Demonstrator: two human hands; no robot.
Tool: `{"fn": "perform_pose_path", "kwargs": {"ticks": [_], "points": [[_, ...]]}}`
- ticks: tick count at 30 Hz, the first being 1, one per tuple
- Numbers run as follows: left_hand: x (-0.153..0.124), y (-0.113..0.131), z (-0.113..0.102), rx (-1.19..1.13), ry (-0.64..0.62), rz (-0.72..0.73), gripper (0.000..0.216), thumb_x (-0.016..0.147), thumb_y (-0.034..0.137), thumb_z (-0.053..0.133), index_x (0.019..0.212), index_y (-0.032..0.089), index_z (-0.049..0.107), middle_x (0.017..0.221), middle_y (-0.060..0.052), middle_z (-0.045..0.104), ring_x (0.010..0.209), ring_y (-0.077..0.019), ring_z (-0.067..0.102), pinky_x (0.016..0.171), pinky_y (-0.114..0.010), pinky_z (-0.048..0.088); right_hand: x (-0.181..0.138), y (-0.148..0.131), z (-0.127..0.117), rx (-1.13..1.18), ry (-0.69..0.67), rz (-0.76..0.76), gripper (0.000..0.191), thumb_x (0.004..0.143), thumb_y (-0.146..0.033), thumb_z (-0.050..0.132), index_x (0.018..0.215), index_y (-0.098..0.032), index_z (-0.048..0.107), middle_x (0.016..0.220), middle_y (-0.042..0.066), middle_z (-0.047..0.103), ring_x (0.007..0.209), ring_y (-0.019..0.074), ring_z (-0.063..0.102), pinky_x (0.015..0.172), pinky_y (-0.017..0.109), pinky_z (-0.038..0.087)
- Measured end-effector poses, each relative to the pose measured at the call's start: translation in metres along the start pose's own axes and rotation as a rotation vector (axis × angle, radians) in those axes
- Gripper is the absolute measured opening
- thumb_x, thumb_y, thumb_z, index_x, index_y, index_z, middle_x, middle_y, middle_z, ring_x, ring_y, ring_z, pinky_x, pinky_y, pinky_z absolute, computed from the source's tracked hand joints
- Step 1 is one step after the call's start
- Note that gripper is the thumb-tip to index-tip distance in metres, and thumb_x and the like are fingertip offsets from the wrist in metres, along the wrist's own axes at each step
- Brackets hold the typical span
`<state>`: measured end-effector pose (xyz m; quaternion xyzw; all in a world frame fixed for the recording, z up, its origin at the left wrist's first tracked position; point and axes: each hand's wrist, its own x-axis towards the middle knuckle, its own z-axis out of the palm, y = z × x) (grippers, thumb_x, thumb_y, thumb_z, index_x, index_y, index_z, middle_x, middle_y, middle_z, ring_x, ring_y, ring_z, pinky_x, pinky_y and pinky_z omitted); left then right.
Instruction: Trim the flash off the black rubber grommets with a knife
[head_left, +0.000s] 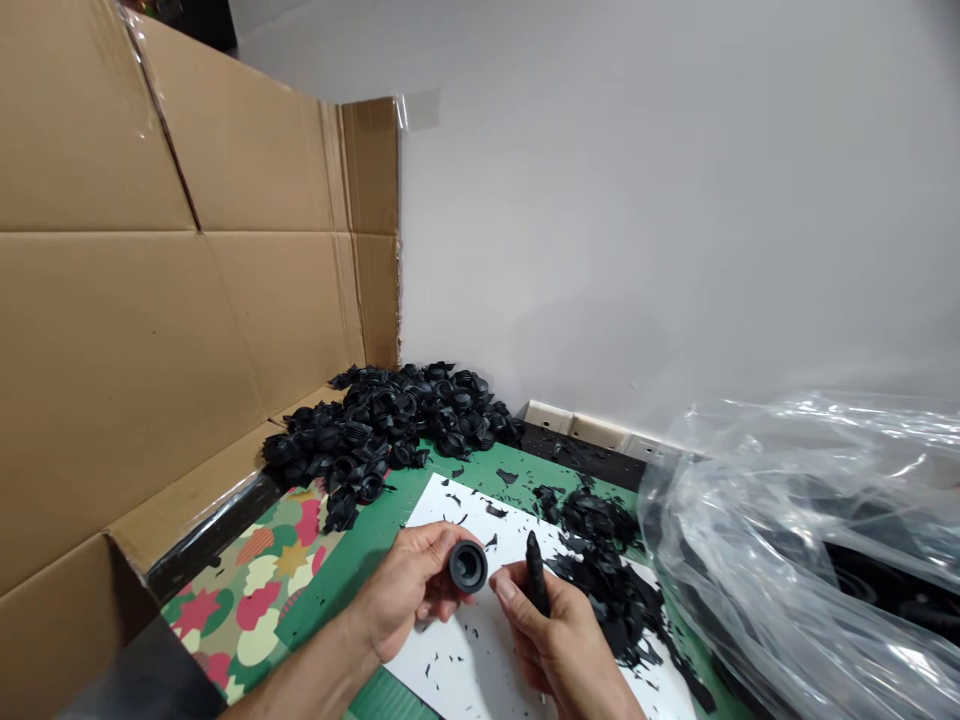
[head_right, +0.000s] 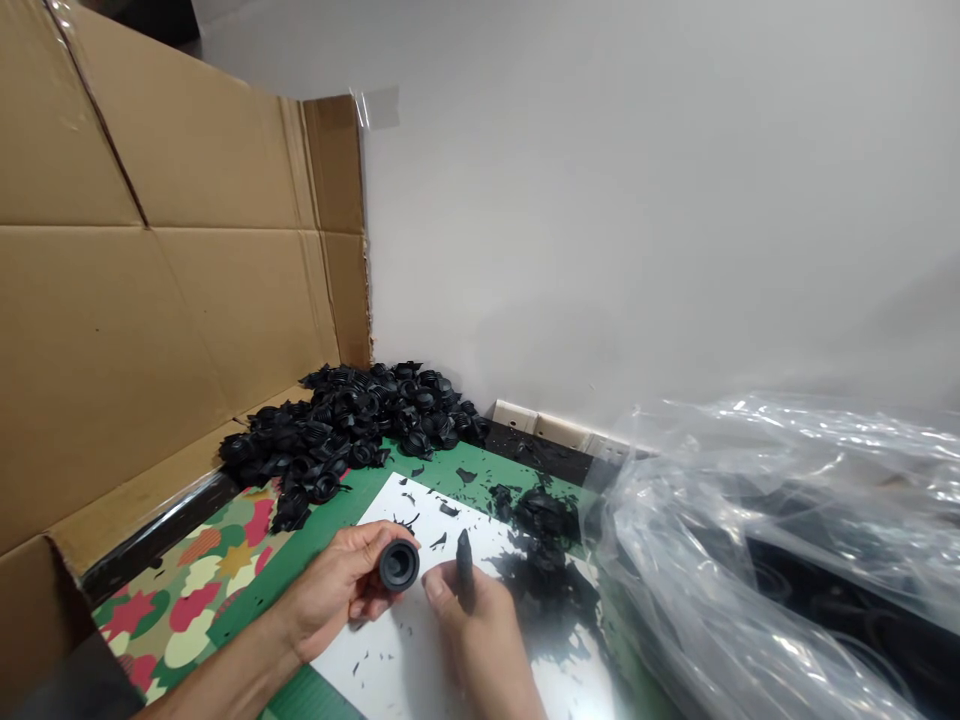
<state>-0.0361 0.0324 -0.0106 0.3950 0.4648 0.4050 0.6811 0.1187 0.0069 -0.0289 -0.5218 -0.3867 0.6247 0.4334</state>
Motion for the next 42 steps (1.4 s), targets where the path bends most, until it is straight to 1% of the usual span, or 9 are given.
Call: {"fn": "perform_pose_path", "kwargs": {"ticks": [12,18,21,23,25,30,36,39,42], "points": [[0.000,-0.001,0.000,-0.048,0.005,0.001,0.051,0.066,0.063,0.067,0.078,0.014,0.063,0.048,0.001,0.060,0.030,-0.0030,0.040,0.032,-0.017,0.008,-0.002,0.001,-0.009,-0.104,0.182,-0.140,0.050,0.062,-0.062,0.070,0.075,-0.014,0.067,0.046,-0.005,0.041,0.040,0.0094,0.033,0.038,0.024,0.024],[0.000,0.000,-0.002,-0.083,0.004,-0.026,0.050,0.068,0.062,0.067,0.079,0.014,0.060,0.051,-0.001,0.062,0.030,-0.0035,0.043,0.031,-0.016,0.009,-0.004,-0.007,-0.021,-0.093,0.282,-0.264,0.056,0.067,-0.070,0.061,0.080,-0.016,0.067,0.054,0.000,0.050,0.056,0.0169,0.049,0.057,0.030,0.041],[0.001,0.001,-0.002,-0.088,-0.002,-0.029,0.050,0.068,0.062,0.067,0.079,0.014,0.059,0.052,-0.001,0.063,0.032,-0.0034,0.044,0.030,-0.015,0.011,-0.006,-0.009,-0.020,0.025,0.251,-0.260,0.057,0.069,-0.072,0.058,0.087,-0.018,0.063,0.055,-0.003,0.046,0.048,0.0129,0.043,0.050,0.028,0.039],[0.000,0.000,-0.003,-0.092,-0.011,-0.031,0.051,0.067,0.063,0.068,0.080,0.014,0.059,0.053,-0.001,0.063,0.032,-0.0031,0.043,0.030,-0.015,0.011,-0.007,-0.009,-0.017,0.038,0.214,-0.239,0.057,0.070,-0.071,0.058,0.092,-0.018,0.062,0.052,-0.006,0.040,0.041,0.0096,0.034,0.041,0.024,0.031],[0.000,0.000,-0.002,-0.088,-0.016,-0.033,0.053,0.065,0.064,0.068,0.080,0.014,0.060,0.052,0.000,0.062,0.031,-0.0027,0.042,0.030,-0.015,0.011,-0.009,-0.008,-0.012,-0.054,0.189,-0.257,0.055,0.069,-0.069,0.061,0.090,-0.018,0.065,0.052,-0.005,0.043,0.041,0.0101,0.035,0.041,0.024,0.028],[-0.003,0.000,0.002,-0.075,0.006,-0.043,0.054,0.061,0.065,0.070,0.079,0.015,0.060,0.053,0.002,0.060,0.037,-0.0031,0.044,0.034,-0.012,0.020,-0.010,-0.003,0.005,-0.328,0.110,-0.463,0.038,0.080,-0.054,0.056,0.066,-0.019,0.063,0.062,0.001,0.057,0.060,0.0174,0.053,0.059,0.027,0.039],[-0.001,-0.004,0.001,-0.019,0.002,-0.024,0.051,0.063,0.063,0.071,0.075,0.015,0.058,0.054,0.004,0.056,0.033,-0.0011,0.037,0.033,-0.014,0.015,-0.003,0.009,0.007,-0.775,0.104,-0.772,0.023,0.086,-0.019,0.041,0.077,-0.020,0.062,0.067,0.002,0.054,0.056,0.0151,0.054,0.055,0.024,0.038],[0.000,-0.007,0.001,0.020,0.027,-0.007,0.053,0.062,0.065,0.069,0.075,0.015,0.058,0.052,0.004,0.055,0.031,-0.0011,0.034,0.032,-0.016,0.011,-0.001,0.010,0.002,-0.991,0.085,-0.867,0.023,0.080,-0.010,0.040,0.084,-0.020,0.061,0.072,0.002,0.057,0.059,0.0154,0.059,0.054,0.024,0.039],[0.002,-0.009,0.002,0.043,0.055,0.016,0.056,0.058,0.067,0.070,0.073,0.014,0.058,0.049,0.006,0.053,0.034,-0.0028,0.036,0.033,-0.016,0.017,-0.002,0.009,0.002,-1.169,0.089,-0.921,0.022,0.078,-0.007,0.044,0.082,-0.023,0.058,0.074,-0.001,0.059,0.053,0.0137,0.061,0.047,0.024,0.035]]}}
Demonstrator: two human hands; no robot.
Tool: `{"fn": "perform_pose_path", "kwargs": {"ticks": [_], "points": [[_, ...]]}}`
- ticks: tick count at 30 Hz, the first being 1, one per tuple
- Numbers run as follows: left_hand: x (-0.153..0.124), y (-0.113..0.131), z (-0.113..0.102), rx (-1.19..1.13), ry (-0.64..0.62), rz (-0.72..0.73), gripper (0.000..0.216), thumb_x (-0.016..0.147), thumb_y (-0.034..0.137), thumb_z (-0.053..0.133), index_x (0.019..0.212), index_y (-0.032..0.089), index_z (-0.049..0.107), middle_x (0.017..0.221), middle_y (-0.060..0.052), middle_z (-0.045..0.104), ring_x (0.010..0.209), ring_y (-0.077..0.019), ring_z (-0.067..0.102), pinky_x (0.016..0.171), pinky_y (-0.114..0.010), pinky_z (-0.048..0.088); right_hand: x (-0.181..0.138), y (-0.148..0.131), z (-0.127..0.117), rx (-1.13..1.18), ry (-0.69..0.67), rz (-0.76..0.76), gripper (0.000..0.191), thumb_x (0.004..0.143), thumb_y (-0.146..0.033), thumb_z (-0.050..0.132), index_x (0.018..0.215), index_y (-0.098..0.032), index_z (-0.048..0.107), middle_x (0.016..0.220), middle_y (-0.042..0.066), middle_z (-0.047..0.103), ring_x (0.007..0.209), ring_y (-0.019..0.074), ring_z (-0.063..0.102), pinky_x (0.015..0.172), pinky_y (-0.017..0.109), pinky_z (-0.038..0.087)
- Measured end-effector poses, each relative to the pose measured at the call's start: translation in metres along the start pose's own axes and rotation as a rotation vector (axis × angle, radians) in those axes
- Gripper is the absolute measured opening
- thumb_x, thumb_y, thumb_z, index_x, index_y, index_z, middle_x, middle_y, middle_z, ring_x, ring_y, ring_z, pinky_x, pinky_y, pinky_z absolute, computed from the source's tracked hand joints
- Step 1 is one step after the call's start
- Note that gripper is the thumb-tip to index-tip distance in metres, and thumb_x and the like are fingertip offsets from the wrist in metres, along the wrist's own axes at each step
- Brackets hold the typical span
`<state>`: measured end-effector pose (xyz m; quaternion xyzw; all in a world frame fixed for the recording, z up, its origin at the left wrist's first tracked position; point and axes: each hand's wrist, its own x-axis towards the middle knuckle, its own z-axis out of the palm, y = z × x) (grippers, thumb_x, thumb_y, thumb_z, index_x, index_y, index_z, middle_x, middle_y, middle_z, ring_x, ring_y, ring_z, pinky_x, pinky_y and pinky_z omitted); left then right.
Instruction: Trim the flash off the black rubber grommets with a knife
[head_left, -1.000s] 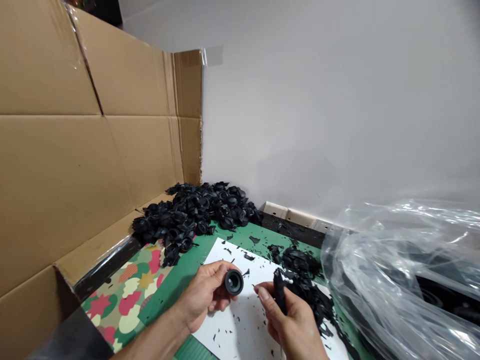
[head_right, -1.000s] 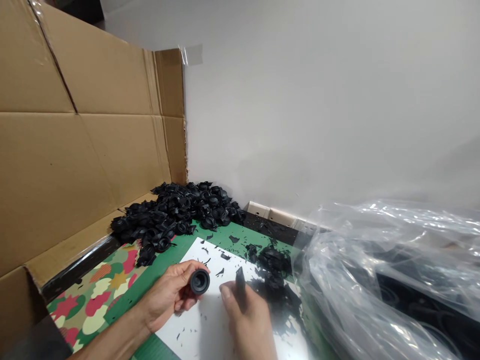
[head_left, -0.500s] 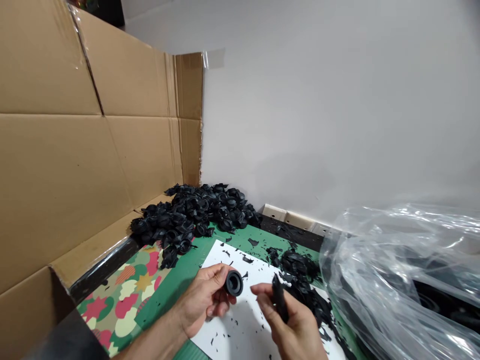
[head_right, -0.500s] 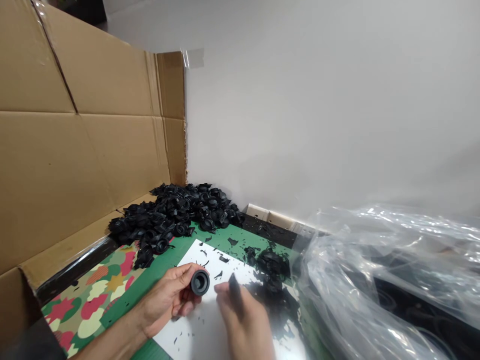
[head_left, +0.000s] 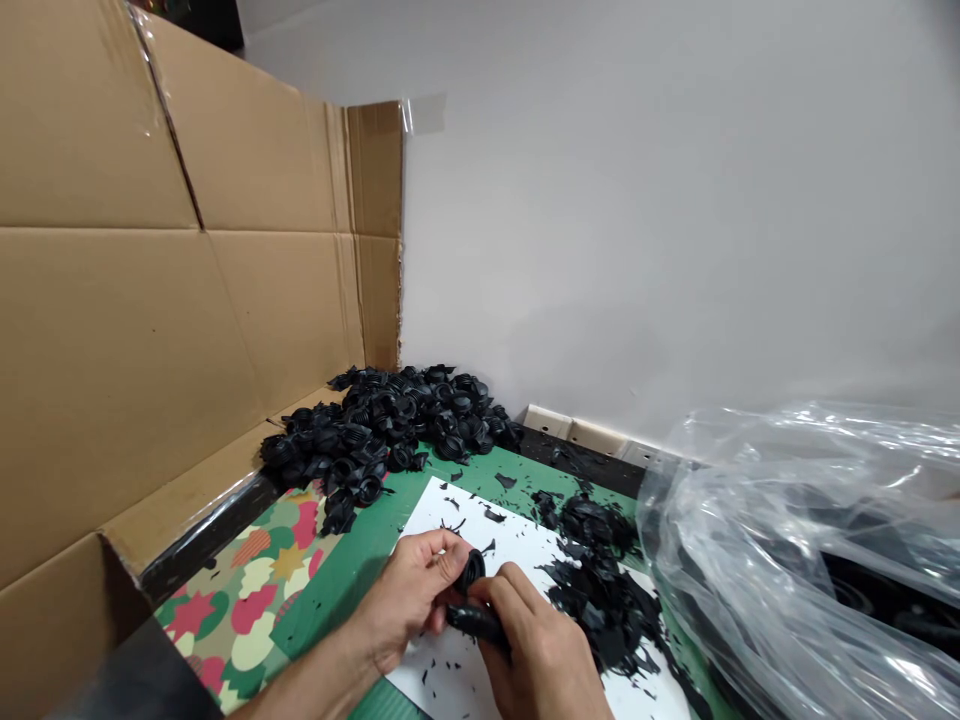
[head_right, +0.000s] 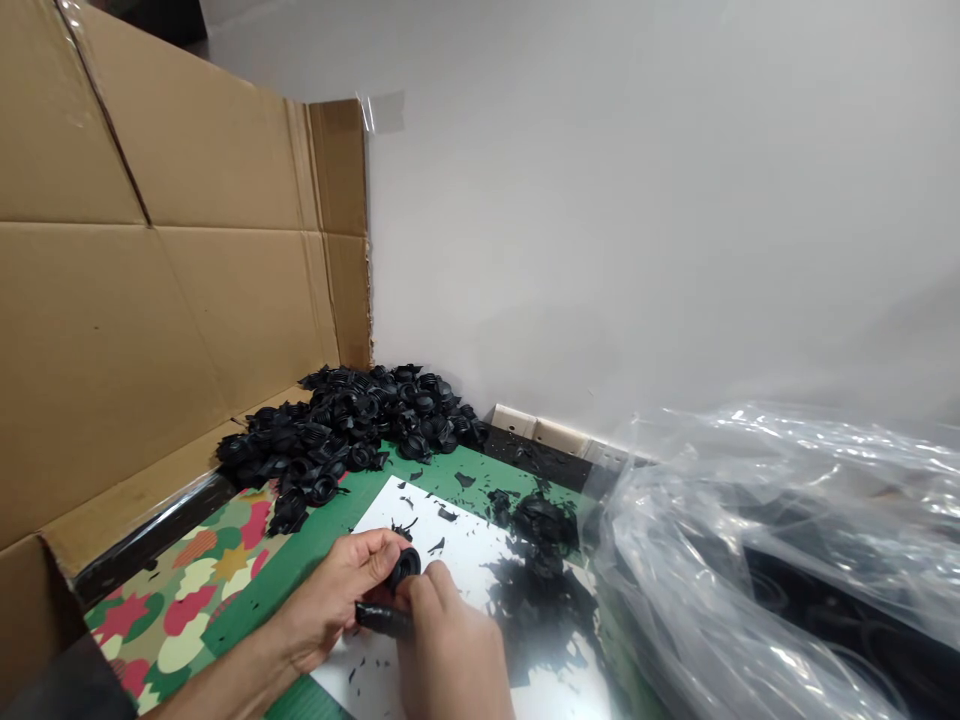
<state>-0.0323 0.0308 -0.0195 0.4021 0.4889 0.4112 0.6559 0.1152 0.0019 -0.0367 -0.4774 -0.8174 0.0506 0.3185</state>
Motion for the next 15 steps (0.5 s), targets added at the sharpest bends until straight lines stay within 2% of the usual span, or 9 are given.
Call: {"fn": "perform_pose_path", "kwargs": {"ticks": [4,7,12,13,15], "points": [[-0.001,0.000,0.002,0.001,0.006,0.038,0.057,0.053,0.065,0.074,0.071,0.013,0.059,0.051,0.006,0.053,0.043,-0.0054,0.045,0.042,-0.016,0.031,0.001,-0.005,0.005,-0.214,0.026,-0.071,0.016,0.078,-0.010,0.049,0.078,-0.024,0.054,0.072,-0.002,0.059,0.042,0.0148,0.059,0.039,0.028,0.027],[-0.003,0.003,0.002,0.004,-0.017,0.049,0.056,0.054,0.063,0.076,0.073,0.012,0.062,0.051,0.005,0.055,0.041,-0.0050,0.044,0.040,-0.016,0.030,0.002,0.000,0.006,-0.248,0.048,-0.035,0.012,0.076,-0.011,0.050,0.075,-0.023,0.053,0.069,-0.001,0.059,0.039,0.0155,0.057,0.037,0.028,0.025],[-0.008,0.009,0.003,-0.037,-0.082,0.037,0.056,0.061,0.064,0.071,0.078,0.011,0.065,0.048,0.002,0.058,0.032,-0.0026,0.037,0.033,-0.016,0.016,0.003,0.029,-0.010,0.004,0.147,0.355,0.006,0.077,-0.019,0.049,0.072,-0.022,0.051,0.056,-0.003,0.058,0.046,0.0156,0.057,0.044,0.022,0.040],[-0.008,0.010,0.003,-0.061,-0.095,0.032,0.055,0.062,0.063,0.071,0.078,0.011,0.065,0.048,0.001,0.058,0.032,-0.0024,0.038,0.033,-0.016,0.016,0.003,0.032,-0.014,0.048,0.170,0.390,0.008,0.078,-0.022,0.048,0.071,-0.022,0.051,0.055,-0.003,0.057,0.048,0.0157,0.056,0.045,0.022,0.041],[-0.008,0.011,0.004,-0.100,-0.108,0.020,0.053,0.062,0.061,0.073,0.078,0.011,0.066,0.048,0.001,0.058,0.032,-0.0023,0.039,0.033,-0.015,0.018,0.003,0.032,-0.018,0.152,0.183,0.354,0.013,0.082,-0.024,0.046,0.070,-0.022,0.051,0.057,-0.002,0.055,0.051,0.0149,0.054,0.046,0.022,0.040]]}}
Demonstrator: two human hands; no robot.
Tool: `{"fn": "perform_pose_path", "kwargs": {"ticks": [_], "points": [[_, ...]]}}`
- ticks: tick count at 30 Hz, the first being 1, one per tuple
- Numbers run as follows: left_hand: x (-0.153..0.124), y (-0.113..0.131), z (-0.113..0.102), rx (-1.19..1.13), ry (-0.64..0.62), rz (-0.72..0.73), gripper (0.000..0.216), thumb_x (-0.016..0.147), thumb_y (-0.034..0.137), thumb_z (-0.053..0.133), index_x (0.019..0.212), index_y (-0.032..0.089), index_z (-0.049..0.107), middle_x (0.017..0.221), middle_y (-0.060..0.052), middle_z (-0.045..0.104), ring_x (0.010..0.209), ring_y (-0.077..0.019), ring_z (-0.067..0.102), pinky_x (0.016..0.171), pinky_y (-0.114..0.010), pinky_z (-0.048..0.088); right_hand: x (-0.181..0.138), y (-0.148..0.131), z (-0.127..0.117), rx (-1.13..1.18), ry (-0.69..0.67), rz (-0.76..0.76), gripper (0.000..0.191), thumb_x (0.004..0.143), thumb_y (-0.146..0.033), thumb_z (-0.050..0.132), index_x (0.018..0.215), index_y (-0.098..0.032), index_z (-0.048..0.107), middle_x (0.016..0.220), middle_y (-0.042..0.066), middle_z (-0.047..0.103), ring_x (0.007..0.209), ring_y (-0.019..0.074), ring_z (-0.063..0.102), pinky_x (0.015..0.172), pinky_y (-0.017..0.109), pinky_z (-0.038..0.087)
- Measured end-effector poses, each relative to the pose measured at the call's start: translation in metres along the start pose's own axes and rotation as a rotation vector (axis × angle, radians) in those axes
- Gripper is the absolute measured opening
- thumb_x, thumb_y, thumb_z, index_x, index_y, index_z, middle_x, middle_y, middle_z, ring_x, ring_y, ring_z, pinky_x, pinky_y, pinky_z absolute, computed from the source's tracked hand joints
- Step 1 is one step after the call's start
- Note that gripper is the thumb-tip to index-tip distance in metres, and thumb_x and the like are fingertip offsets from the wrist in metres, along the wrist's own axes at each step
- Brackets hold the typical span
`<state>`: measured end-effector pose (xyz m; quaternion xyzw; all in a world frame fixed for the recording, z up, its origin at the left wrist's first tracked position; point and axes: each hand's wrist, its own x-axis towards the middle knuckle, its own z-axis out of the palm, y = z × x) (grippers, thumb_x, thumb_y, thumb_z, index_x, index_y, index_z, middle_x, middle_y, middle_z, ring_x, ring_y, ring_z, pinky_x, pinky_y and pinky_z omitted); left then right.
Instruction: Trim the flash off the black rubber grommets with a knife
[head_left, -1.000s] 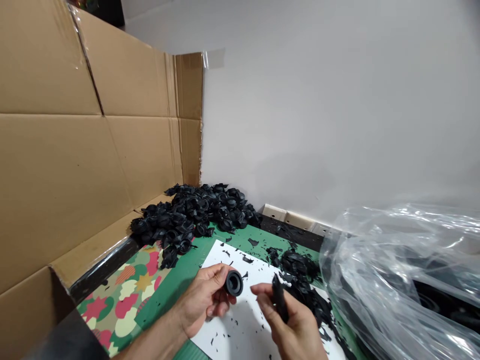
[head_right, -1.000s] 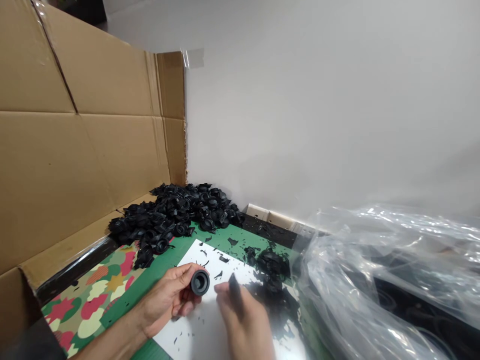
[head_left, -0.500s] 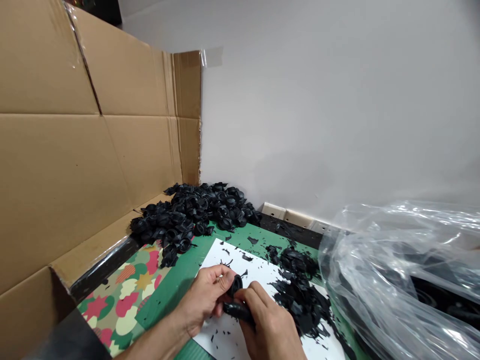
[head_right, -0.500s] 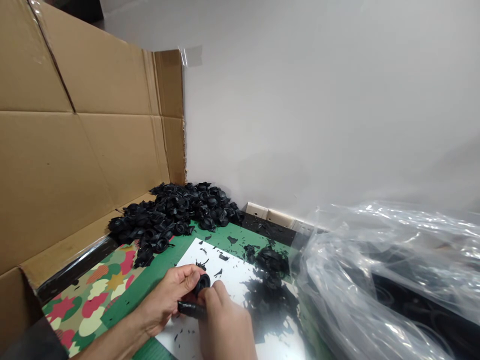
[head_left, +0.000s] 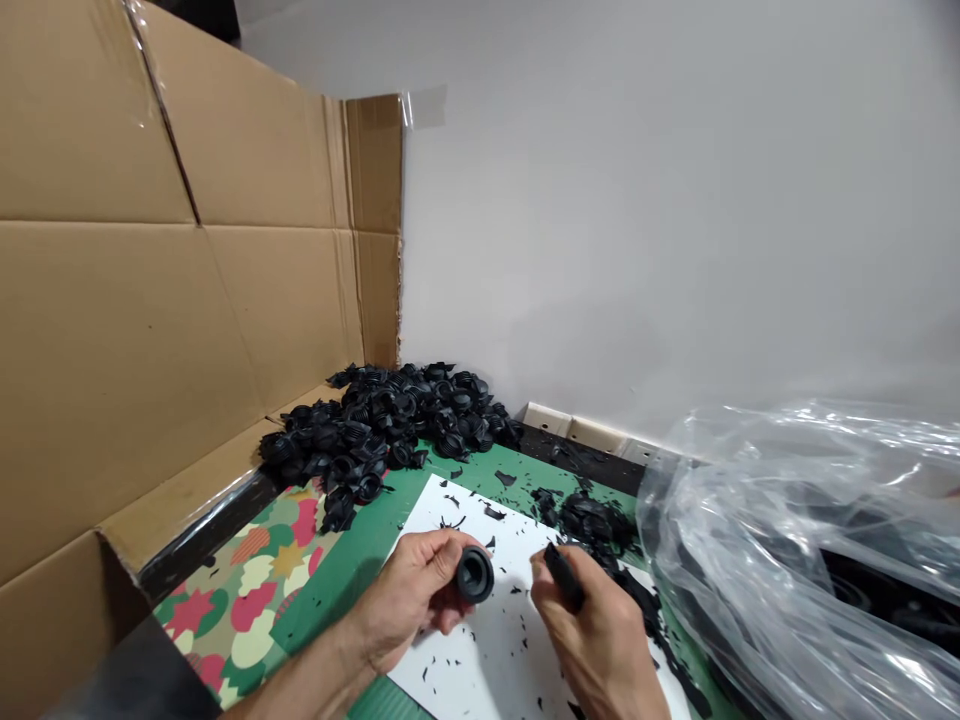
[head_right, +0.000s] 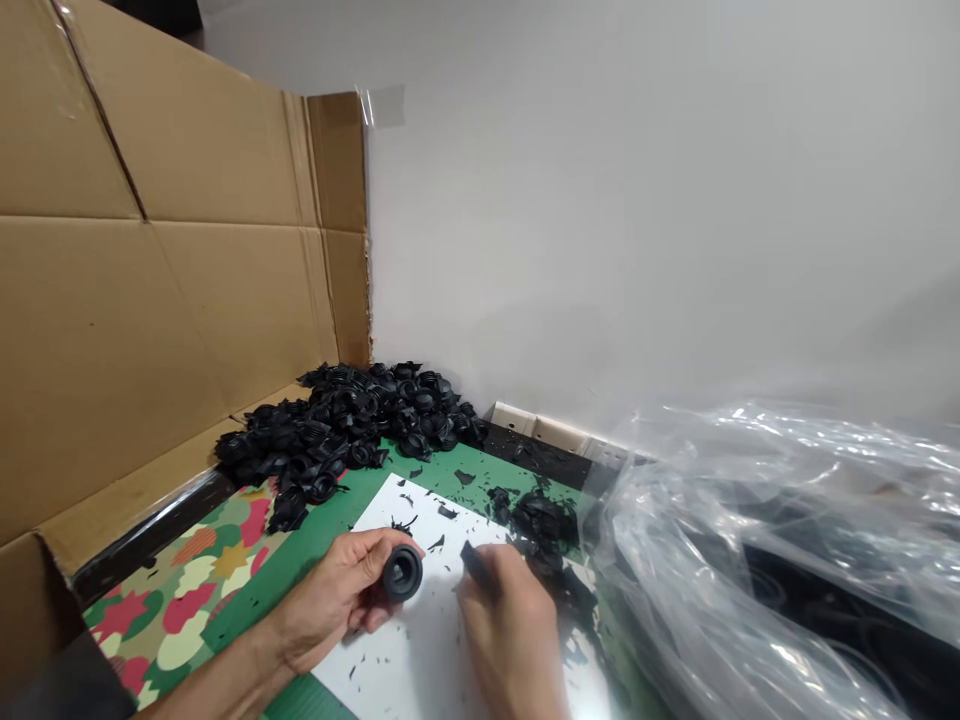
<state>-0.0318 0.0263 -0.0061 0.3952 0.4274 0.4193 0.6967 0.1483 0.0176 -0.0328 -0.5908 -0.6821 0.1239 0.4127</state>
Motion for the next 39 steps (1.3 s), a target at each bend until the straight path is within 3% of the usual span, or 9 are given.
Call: {"fn": "perform_pose_path", "kwargs": {"ticks": [4,9,14,19,23,26,29,33,39], "points": [[0.002,-0.002,-0.001,-0.002,0.030,-0.014,0.052,0.063,0.062,0.071,0.078,0.012,0.065,0.049,0.003,0.057,0.034,-0.0025,0.040,0.032,-0.013,0.019,-0.005,-0.016,0.002,0.264,-0.109,-0.181,0.014,0.083,-0.018,0.047,0.073,-0.021,0.057,0.062,-0.004,0.055,0.053,0.0115,0.052,0.050,0.018,0.041],[0.004,-0.006,-0.004,0.053,0.041,-0.018,0.053,0.066,0.065,0.067,0.078,0.013,0.061,0.052,0.001,0.059,0.033,-0.0021,0.037,0.032,-0.014,0.019,-0.014,-0.025,0.015,0.331,-0.108,-0.286,0.021,0.082,-0.011,0.044,0.088,-0.022,0.061,0.071,-0.002,0.055,0.058,0.0106,0.056,0.055,0.018,0.042],[0.006,-0.011,-0.005,0.058,0.046,0.002,0.053,0.064,0.065,0.069,0.074,0.014,0.058,0.053,0.003,0.056,0.036,-0.0033,0.040,0.034,-0.015,0.020,-0.018,-0.018,0.026,0.124,-0.060,-0.373,0.024,0.087,-0.013,0.036,0.083,-0.022,0.058,0.071,0.000,0.054,0.052,0.0118,0.055,0.050,0.021,0.038],[0.008,-0.018,-0.007,0.051,0.052,0.046,0.051,0.060,0.060,0.075,0.077,0.014,0.060,0.052,0.006,0.052,0.041,-0.0051,0.042,0.039,-0.017,0.027,-0.021,-0.021,0.041,-0.197,0.138,-0.449,0.025,0.083,-0.012,0.033,0.069,-0.025,0.050,0.062,-0.003,0.049,0.036,0.0135,0.045,0.039,0.029,0.022],[0.008,-0.017,-0.007,0.048,0.050,0.066,0.050,0.061,0.058,0.075,0.077,0.013,0.062,0.052,0.005,0.052,0.042,-0.0050,0.042,0.041,-0.017,0.028,-0.022,-0.026,0.045,-0.322,0.224,-0.425,0.025,0.079,-0.012,0.031,0.065,-0.026,0.046,0.059,-0.002,0.047,0.031,0.0145,0.042,0.038,0.031,0.018],[0.004,-0.010,-0.004,0.054,0.042,0.068,0.051,0.062,0.060,0.073,0.078,0.012,0.064,0.053,0.004,0.054,0.039,-0.0043,0.042,0.038,-0.016,0.025,-0.016,-0.022,0.033,-0.328,0.123,-0.364,0.018,0.080,-0.017,0.036,0.068,-0.024,0.048,0.061,-0.002,0.051,0.034,0.0136,0.047,0.035,0.027,0.022],[0.000,-0.003,-0.001,0.018,-0.020,0.035,0.053,0.062,0.061,0.073,0.079,0.011,0.068,0.051,0.001,0.058,0.035,-0.0038,0.041,0.034,-0.015,0.022,-0.005,-0.009,0.013,-0.157,0.046,-0.088,0.009,0.074,-0.024,0.045,0.069,-0.023,0.052,0.060,-0.001,0.058,0.042,0.0153,0.054,0.040,0.023,0.035],[-0.003,0.001,0.002,-0.073,-0.075,0.020,0.050,0.062,0.058,0.075,0.079,0.011,0.071,0.050,0.001,0.057,0.036,-0.0046,0.044,0.032,-0.014,0.024,0.003,0.002,-0.006,-0.002,0.105,0.246,0.023,0.078,-0.039,0.045,0.071,-0.022,0.057,0.054,0.000,0.057,0.049,0.0179,0.054,0.047,0.025,0.042],[-0.002,0.001,0.001,-0.099,-0.051,0.004,0.049,0.063,0.059,0.074,0.080,0.013,0.070,0.049,0.001,0.058,0.037,-0.0050,0.045,0.033,-0.013,0.024,0.000,-0.010,-0.010,0.200,0.106,0.442,0.032,0.075,-0.049,0.049,0.072,-0.021,0.065,0.064,0.003,0.066,0.063,0.0234,0.059,0.058,0.029,0.044]]}}
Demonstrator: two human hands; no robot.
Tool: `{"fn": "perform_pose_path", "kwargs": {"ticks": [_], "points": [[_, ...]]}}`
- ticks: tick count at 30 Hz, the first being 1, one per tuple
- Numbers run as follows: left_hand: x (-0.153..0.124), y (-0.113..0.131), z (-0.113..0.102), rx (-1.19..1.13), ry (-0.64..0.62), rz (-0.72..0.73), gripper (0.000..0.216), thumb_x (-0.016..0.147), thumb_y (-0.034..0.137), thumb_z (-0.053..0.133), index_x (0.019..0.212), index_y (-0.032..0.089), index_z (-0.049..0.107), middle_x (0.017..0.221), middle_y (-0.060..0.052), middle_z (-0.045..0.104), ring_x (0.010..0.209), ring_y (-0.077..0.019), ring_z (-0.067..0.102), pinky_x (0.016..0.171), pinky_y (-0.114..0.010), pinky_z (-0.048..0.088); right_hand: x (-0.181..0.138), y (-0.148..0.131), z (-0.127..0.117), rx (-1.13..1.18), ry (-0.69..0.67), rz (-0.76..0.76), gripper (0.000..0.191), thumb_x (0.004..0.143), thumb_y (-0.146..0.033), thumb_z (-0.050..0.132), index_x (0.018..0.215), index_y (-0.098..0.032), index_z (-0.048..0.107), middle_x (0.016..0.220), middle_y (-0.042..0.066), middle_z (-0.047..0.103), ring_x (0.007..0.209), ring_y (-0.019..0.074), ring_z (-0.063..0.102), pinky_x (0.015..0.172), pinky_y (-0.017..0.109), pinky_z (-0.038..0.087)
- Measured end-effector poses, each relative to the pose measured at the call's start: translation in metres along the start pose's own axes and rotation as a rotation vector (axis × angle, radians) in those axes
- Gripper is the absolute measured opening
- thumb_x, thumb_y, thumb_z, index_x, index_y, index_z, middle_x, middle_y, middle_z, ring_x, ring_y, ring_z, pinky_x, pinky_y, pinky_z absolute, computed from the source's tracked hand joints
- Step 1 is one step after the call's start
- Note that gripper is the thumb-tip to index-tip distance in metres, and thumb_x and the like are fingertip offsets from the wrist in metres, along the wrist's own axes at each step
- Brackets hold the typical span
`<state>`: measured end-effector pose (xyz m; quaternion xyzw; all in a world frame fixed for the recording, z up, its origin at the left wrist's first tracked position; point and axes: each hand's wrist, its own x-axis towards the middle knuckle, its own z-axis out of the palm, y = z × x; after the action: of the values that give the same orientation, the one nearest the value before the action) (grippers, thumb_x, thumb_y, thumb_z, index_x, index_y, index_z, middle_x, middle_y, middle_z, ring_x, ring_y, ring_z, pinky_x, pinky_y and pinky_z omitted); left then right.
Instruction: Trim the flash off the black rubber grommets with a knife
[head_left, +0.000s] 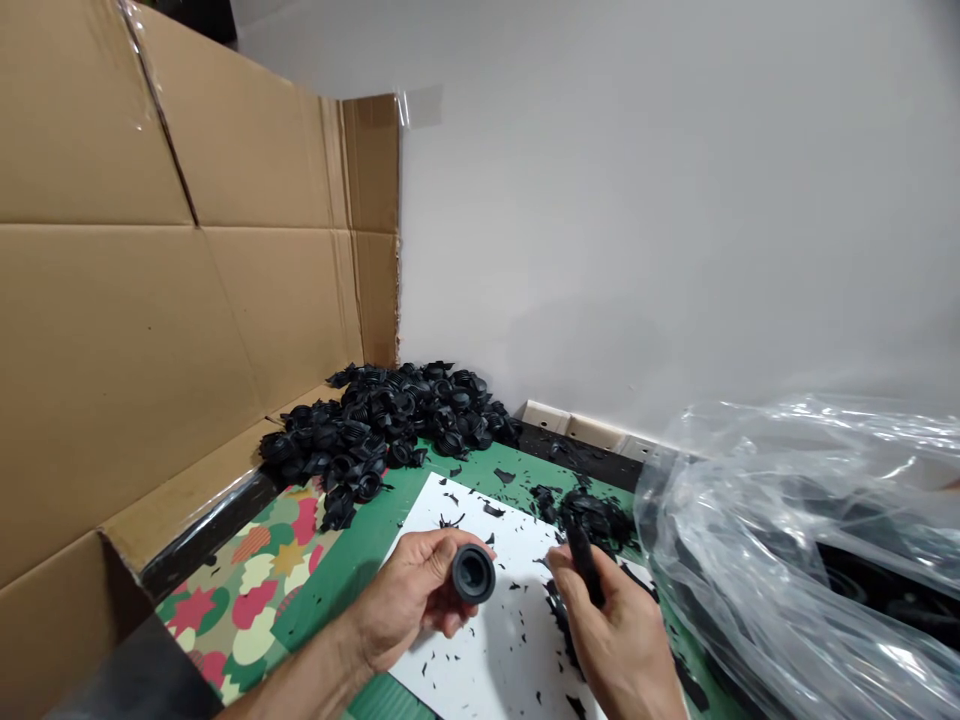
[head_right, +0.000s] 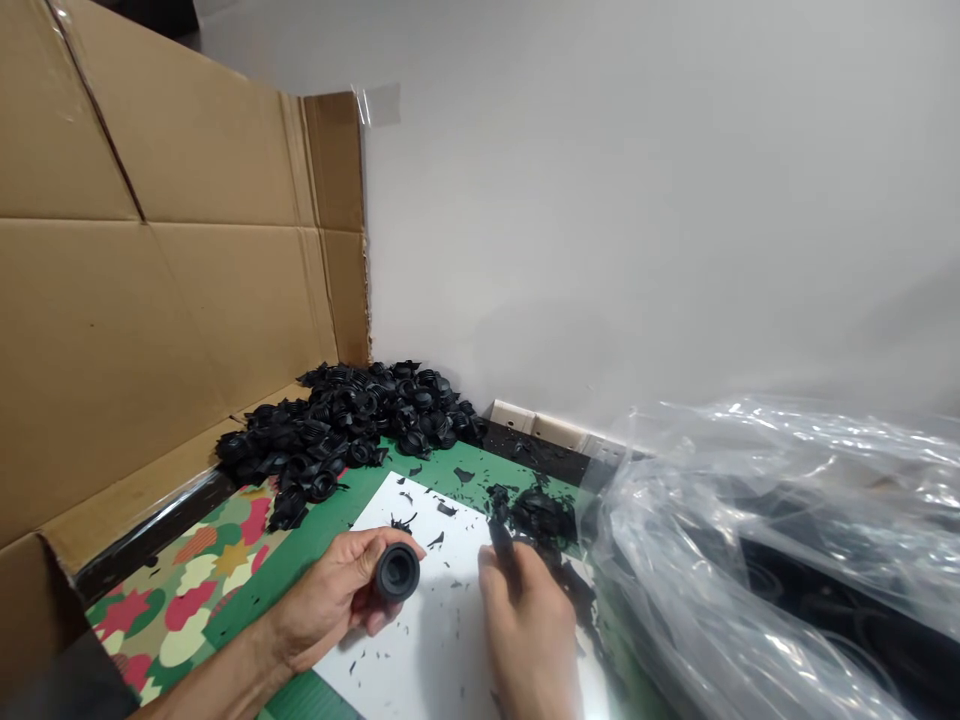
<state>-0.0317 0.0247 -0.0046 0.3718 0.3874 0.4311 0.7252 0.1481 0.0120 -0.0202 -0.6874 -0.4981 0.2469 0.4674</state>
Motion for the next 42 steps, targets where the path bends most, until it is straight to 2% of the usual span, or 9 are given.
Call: {"fn": "perform_pose_path", "kwargs": {"ticks": [8,14,18,23,26,31,36,39,42], "points": [[-0.001,-0.001,-0.001,0.041,0.006,0.016,0.051,0.065,0.061,0.071,0.080,0.013,0.069,0.050,0.003,0.052,0.036,-0.0033,0.043,0.033,-0.014,0.018,-0.006,-0.005,0.003,0.113,-0.050,0.040,0.029,0.075,-0.047,0.054,0.071,-0.020,0.066,0.065,0.002,0.066,0.064,0.0212,0.058,0.061,0.028,0.044],[0.002,-0.001,-0.002,0.021,0.021,-0.004,0.050,0.064,0.060,0.072,0.081,0.013,0.066,0.050,0.004,0.053,0.036,-0.0035,0.042,0.033,-0.014,0.017,-0.005,0.004,0.002,0.176,-0.206,-0.053,0.034,0.077,-0.053,0.056,0.077,-0.020,0.062,0.071,0.002,0.064,0.069,0.0208,0.060,0.063,0.028,0.046],[0.002,-0.002,-0.005,0.026,0.012,-0.030,0.051,0.066,0.061,0.070,0.084,0.013,0.063,0.051,0.002,0.055,0.034,-0.0029,0.040,0.032,-0.015,0.013,-0.008,0.003,0.003,0.194,-0.222,-0.214,0.026,0.083,-0.045,0.053,0.075,-0.021,0.060,0.069,0.001,0.060,0.066,0.0179,0.059,0.062,0.025,0.047],[0.002,-0.002,-0.004,0.052,0.031,-0.040,0.051,0.065,0.059,0.072,0.085,0.013,0.062,0.057,0.003,0.056,0.037,-0.0019,0.041,0.035,-0.014,0.018,-0.019,-0.001,0.016,0.228,-0.198,-0.589,0.015,0.088,-0.019,0.047,0.079,-0.022,0.060,0.069,0.000,0.054,0.061,0.0134,0.054,0.057,0.022,0.043],[0.002,-0.004,-0.003,0.093,0.033,-0.024,0.053,0.064,0.062,0.071,0.084,0.013,0.061,0.056,0.003,0.055,0.035,-0.0016,0.037,0.034,-0.015,0.016,-0.024,0.003,0.025,0.108,-0.179,-0.737,0.025,0.084,-0.008,0.041,0.092,-0.022,0.061,0.075,0.002,0.055,0.060,0.0127,0.058,0.056,0.021,0.045],[0.005,-0.008,-0.005,0.133,0.046,-0.009,0.057,0.060,0.065,0.071,0.082,0.014,0.060,0.056,0.003,0.054,0.039,-0.0038,0.039,0.037,-0.016,0.024,-0.025,0.005,0.027,-0.205,-0.201,-0.833,0.026,0.085,-0.009,0.035,0.088,-0.021,0.058,0.076,0.002,0.055,0.055,0.0129,0.060,0.052,0.021,0.047],[0.006,-0.013,-0.007,0.091,0.037,0.007,0.057,0.054,0.059,0.078,0.083,0.014,0.059,0.057,0.004,0.055,0.046,-0.0067,0.049,0.045,-0.017,0.034,-0.025,-0.002,0.025,-0.475,-0.172,-0.961,0.024,0.089,-0.013,0.034,0.080,-0.022,0.054,0.073,0.001,0.053,0.045,0.0140,0.056,0.039,0.023,0.037],[0.007,-0.015,-0.007,0.065,0.032,0.004,0.056,0.054,0.058,0.079,0.081,0.014,0.059,0.058,0.004,0.056,0.048,-0.0074,0.052,0.049,-0.018,0.039,-0.029,-0.003,0.031,-0.564,-0.111,-0.998,0.021,0.088,-0.013,0.035,0.078,-0.022,0.051,0.070,0.001,0.052,0.043,0.0144,0.055,0.037,0.025,0.034],[0.005,-0.012,-0.005,0.067,0.035,0.013,0.054,0.055,0.057,0.079,0.079,0.012,0.061,0.057,0.004,0.055,0.046,-0.0059,0.049,0.045,-0.017,0.036,-0.029,-0.001,0.036,-0.589,0.000,-0.964,0.022,0.087,-0.013,0.034,0.074,-0.023,0.048,0.067,0.000,0.048,0.039,0.0143,0.052,0.036,0.026,0.032]]}}
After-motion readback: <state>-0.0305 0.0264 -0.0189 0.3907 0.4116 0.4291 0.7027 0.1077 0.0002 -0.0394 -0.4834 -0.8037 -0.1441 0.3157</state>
